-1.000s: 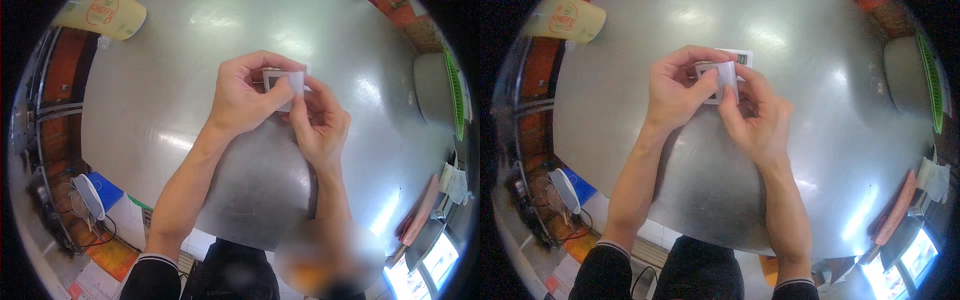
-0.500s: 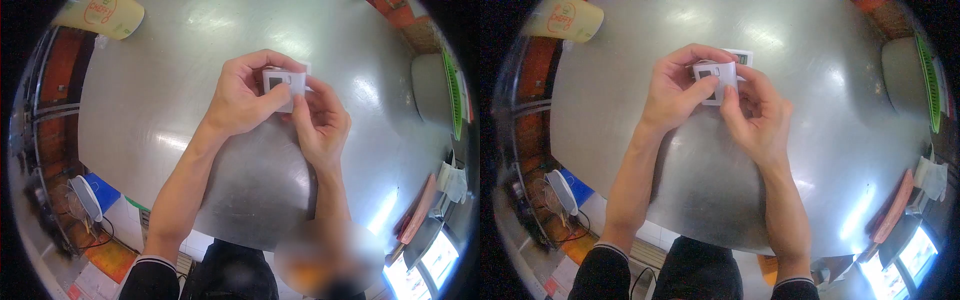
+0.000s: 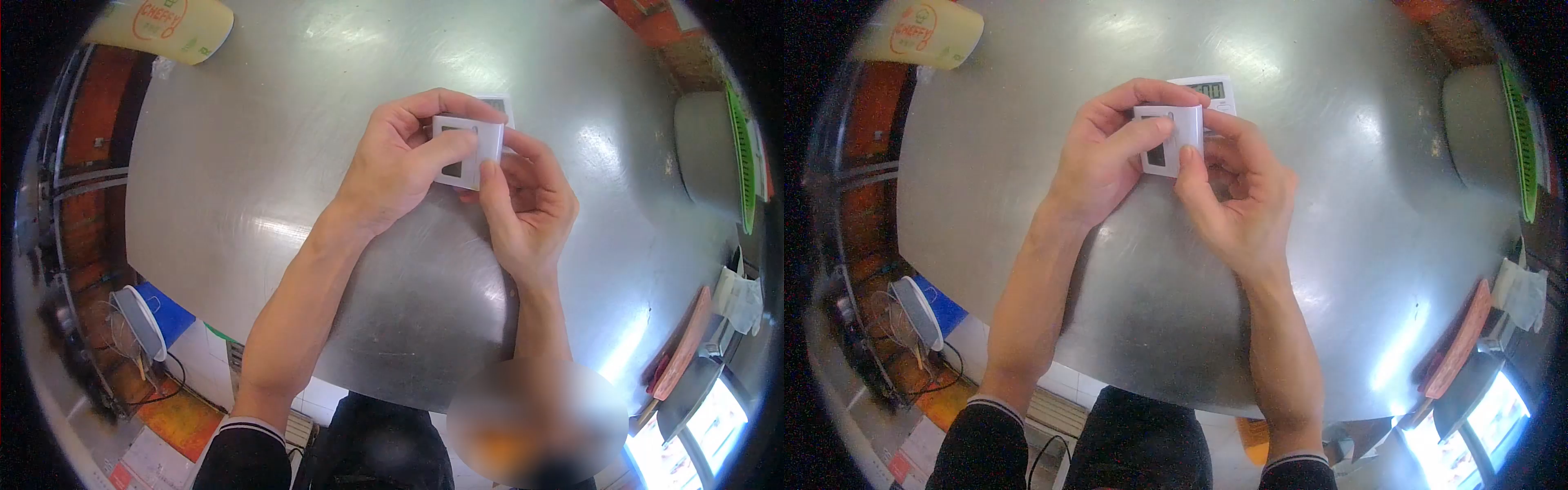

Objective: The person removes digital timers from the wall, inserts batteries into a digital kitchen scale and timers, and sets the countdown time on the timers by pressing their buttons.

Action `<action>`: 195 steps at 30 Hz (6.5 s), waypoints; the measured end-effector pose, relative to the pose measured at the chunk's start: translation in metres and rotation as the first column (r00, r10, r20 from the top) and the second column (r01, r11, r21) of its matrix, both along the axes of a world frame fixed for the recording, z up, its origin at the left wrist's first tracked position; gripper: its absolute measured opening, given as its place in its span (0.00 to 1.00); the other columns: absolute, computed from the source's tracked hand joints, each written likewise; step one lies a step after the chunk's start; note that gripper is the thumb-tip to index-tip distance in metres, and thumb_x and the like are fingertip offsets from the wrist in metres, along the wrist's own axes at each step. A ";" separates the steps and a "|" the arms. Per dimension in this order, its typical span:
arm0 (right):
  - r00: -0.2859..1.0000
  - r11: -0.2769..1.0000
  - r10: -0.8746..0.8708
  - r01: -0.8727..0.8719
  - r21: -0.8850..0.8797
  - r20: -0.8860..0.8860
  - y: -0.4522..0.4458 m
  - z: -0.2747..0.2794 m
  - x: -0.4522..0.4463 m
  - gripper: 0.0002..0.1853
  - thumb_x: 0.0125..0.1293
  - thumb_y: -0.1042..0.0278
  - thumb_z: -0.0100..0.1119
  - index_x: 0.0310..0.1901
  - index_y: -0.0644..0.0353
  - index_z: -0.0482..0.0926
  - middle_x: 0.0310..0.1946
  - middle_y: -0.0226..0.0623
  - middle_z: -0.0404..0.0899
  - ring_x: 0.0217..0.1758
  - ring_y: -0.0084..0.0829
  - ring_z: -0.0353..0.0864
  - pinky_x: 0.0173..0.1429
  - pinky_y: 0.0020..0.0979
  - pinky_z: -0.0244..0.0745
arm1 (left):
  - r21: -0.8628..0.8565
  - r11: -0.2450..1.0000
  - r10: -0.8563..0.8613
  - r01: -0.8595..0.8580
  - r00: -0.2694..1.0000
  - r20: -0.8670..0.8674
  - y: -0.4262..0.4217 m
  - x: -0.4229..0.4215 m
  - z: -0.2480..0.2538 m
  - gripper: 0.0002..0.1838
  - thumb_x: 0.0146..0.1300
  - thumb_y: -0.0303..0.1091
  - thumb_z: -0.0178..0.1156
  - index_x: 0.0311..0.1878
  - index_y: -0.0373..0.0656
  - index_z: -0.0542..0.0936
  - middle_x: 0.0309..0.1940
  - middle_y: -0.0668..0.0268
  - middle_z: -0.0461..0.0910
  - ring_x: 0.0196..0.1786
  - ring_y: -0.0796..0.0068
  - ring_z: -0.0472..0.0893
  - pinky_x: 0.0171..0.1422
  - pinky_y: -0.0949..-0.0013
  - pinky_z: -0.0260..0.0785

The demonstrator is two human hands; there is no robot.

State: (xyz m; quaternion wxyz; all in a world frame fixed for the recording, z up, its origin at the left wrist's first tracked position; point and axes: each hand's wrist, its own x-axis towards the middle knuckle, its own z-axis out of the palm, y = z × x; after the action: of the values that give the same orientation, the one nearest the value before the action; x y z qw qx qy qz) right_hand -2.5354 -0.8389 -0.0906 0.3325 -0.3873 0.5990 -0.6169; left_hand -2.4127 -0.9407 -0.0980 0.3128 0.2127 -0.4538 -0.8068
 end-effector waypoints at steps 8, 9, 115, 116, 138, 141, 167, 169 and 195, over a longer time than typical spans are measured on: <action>1.000 1.000 -0.026 0.026 -0.001 -0.003 -0.001 -0.003 0.000 0.16 0.64 0.79 0.63 0.53 0.70 0.79 0.35 0.41 0.88 0.37 0.22 0.85 0.42 0.25 0.82 | -0.170 0.981 0.100 -0.090 0.994 0.050 0.003 -0.002 0.002 0.14 0.63 0.18 0.54 0.51 0.30 0.81 0.51 0.52 0.84 0.53 0.70 0.83 0.62 0.66 0.76; 0.999 0.999 -0.033 0.033 0.004 -0.043 -0.001 -0.003 0.000 0.16 0.64 0.78 0.64 0.53 0.69 0.79 0.35 0.41 0.88 0.37 0.22 0.86 0.42 0.25 0.82 | -0.197 0.976 0.107 -0.095 0.993 0.051 0.002 -0.002 0.002 0.15 0.63 0.17 0.53 0.51 0.30 0.81 0.50 0.52 0.85 0.52 0.70 0.83 0.62 0.66 0.76; 0.965 0.994 -0.100 0.105 -0.006 0.242 0.003 -0.002 -0.013 0.03 0.67 0.79 0.64 0.37 0.68 0.79 0.35 0.36 0.84 0.39 0.21 0.84 0.44 0.23 0.81 | 0.172 0.977 0.168 -0.124 0.949 -0.268 0.016 -0.021 0.014 0.17 0.77 0.32 0.50 0.63 0.32 0.71 0.60 0.51 0.78 0.64 0.64 0.78 0.68 0.65 0.72; 0.964 0.996 -0.079 0.089 -0.028 0.255 0.003 -0.002 -0.013 0.03 0.67 0.79 0.64 0.38 0.68 0.79 0.35 0.36 0.84 0.39 0.22 0.85 0.44 0.24 0.82 | 0.083 0.992 0.116 -0.100 0.967 -0.228 0.013 -0.018 0.005 0.20 0.79 0.39 0.46 0.62 0.33 0.71 0.57 0.50 0.78 0.62 0.61 0.79 0.67 0.62 0.73; 0.956 0.982 -0.145 0.170 -0.083 0.254 0.001 0.003 -0.013 0.18 0.65 0.82 0.66 0.54 0.67 0.72 0.45 0.40 0.83 0.49 0.25 0.83 0.54 0.26 0.80 | -0.279 0.949 0.130 -0.148 0.988 -0.081 0.017 -0.021 0.000 0.30 0.64 0.17 0.60 0.70 0.31 0.67 0.66 0.49 0.74 0.67 0.64 0.75 0.72 0.63 0.67; 0.965 0.987 -0.132 0.150 -0.063 0.228 0.002 0.006 -0.013 0.20 0.64 0.82 0.66 0.56 0.67 0.72 0.44 0.39 0.83 0.49 0.25 0.83 0.54 0.27 0.80 | -0.303 0.944 0.113 -0.133 0.990 -0.084 0.014 -0.019 0.000 0.31 0.63 0.15 0.59 0.70 0.31 0.67 0.66 0.48 0.75 0.67 0.64 0.76 0.72 0.63 0.67; 0.853 0.946 -0.215 0.061 -0.319 -0.476 0.004 -0.007 -0.016 0.19 0.51 0.85 0.73 0.45 0.63 0.81 0.47 0.45 0.84 0.50 0.37 0.85 0.56 0.33 0.79 | -0.067 0.991 0.095 -0.115 0.965 -0.242 0.008 -0.016 -0.006 0.31 0.66 0.21 0.61 0.72 0.31 0.65 0.70 0.52 0.70 0.73 0.61 0.70 0.76 0.61 0.65; 0.821 0.948 -0.163 -0.023 -0.318 -0.547 0.003 -0.005 -0.015 0.20 0.51 0.85 0.74 0.46 0.65 0.79 0.51 0.48 0.81 0.53 0.37 0.83 0.58 0.34 0.78 | -0.012 0.994 0.102 -0.111 0.953 -0.286 0.004 -0.014 -0.007 0.33 0.64 0.22 0.62 0.72 0.30 0.64 0.70 0.50 0.69 0.73 0.59 0.69 0.77 0.59 0.64; 0.988 0.975 0.126 -0.140 -0.172 -0.086 0.007 0.000 -0.035 0.33 0.45 0.75 0.79 0.57 0.67 0.82 0.52 0.44 0.80 0.55 0.33 0.83 0.58 0.33 0.85 | -0.313 0.949 -0.043 0.026 0.998 -0.049 -0.003 0.004 0.006 0.35 0.44 0.17 0.66 0.63 0.28 0.76 0.55 0.53 0.82 0.58 0.63 0.83 0.68 0.61 0.74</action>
State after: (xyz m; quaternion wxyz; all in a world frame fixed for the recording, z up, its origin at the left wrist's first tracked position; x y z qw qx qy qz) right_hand -2.5705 -0.8321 -0.0909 0.3148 -0.4773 0.5264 -0.6293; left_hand -2.4090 -0.9433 -0.0921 0.3406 0.1302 -0.5708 -0.7357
